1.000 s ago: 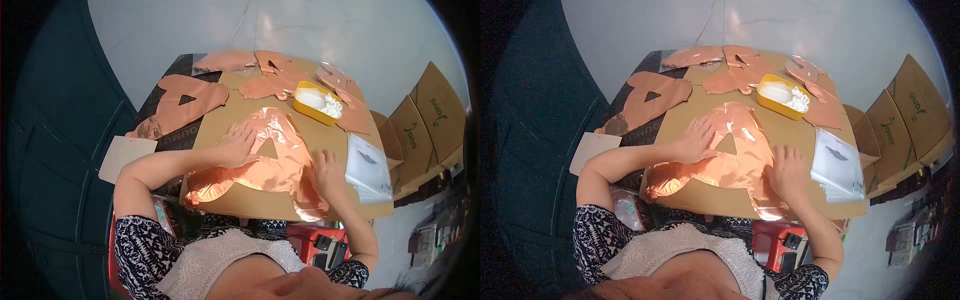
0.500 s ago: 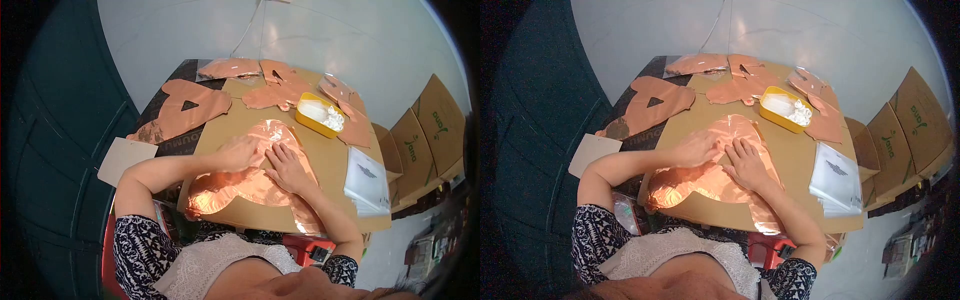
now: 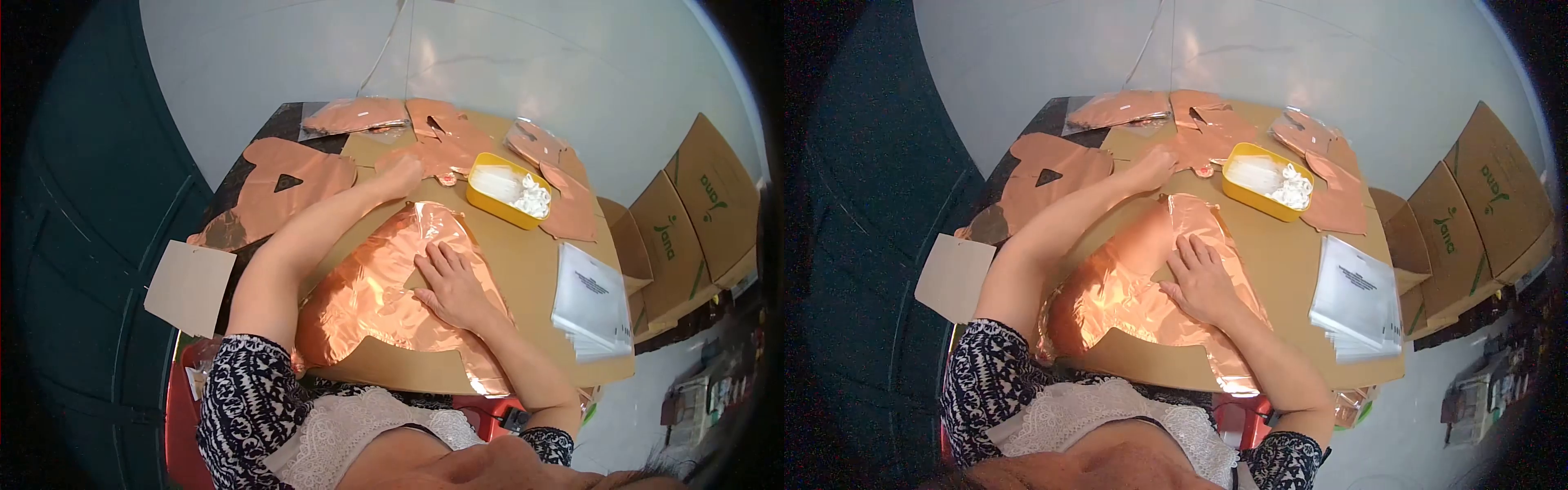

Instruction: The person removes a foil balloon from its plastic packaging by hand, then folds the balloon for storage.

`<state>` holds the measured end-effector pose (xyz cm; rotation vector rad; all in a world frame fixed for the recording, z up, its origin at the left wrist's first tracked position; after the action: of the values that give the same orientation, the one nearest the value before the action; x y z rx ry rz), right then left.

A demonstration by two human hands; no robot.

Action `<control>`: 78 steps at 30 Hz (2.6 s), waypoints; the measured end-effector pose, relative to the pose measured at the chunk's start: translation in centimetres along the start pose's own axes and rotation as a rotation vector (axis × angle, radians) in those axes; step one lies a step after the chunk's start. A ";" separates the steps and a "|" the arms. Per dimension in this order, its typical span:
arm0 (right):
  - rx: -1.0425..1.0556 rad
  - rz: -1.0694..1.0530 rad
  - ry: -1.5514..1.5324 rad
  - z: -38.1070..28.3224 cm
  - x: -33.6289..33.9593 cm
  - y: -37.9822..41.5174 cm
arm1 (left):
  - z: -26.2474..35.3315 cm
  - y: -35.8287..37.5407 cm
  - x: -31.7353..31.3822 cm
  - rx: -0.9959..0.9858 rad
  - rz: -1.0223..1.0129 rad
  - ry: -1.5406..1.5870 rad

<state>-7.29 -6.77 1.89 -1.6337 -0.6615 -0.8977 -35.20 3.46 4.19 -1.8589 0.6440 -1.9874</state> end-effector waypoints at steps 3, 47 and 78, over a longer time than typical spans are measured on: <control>-0.005 -0.012 -0.002 0.0 0.1 0.0 | 1.0 -2.9 -0.2 -0.009 -0.135 0.098; -0.346 -0.094 -0.416 1.4 3.4 -2.3 | 4.1 -8.0 30.0 0.025 0.662 0.683; -0.296 0.409 -1.597 4.2 10.1 -11.1 | 8.8 10.6 35.6 -0.270 0.513 0.508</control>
<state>-9.69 -0.38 15.90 -2.4539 -1.1541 0.8572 -29.98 -25.42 28.64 -1.1204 1.4283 -2.0723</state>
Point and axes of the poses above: each hand's wrist, its own y-axis away from the middle knuckle, its own x-axis out of the back of the hand, z = x × y, the point moved 1 cm from there along -y, towards the middle knuckle, and after that the axes turned 11 degrees about z, right-handed, at the moved point
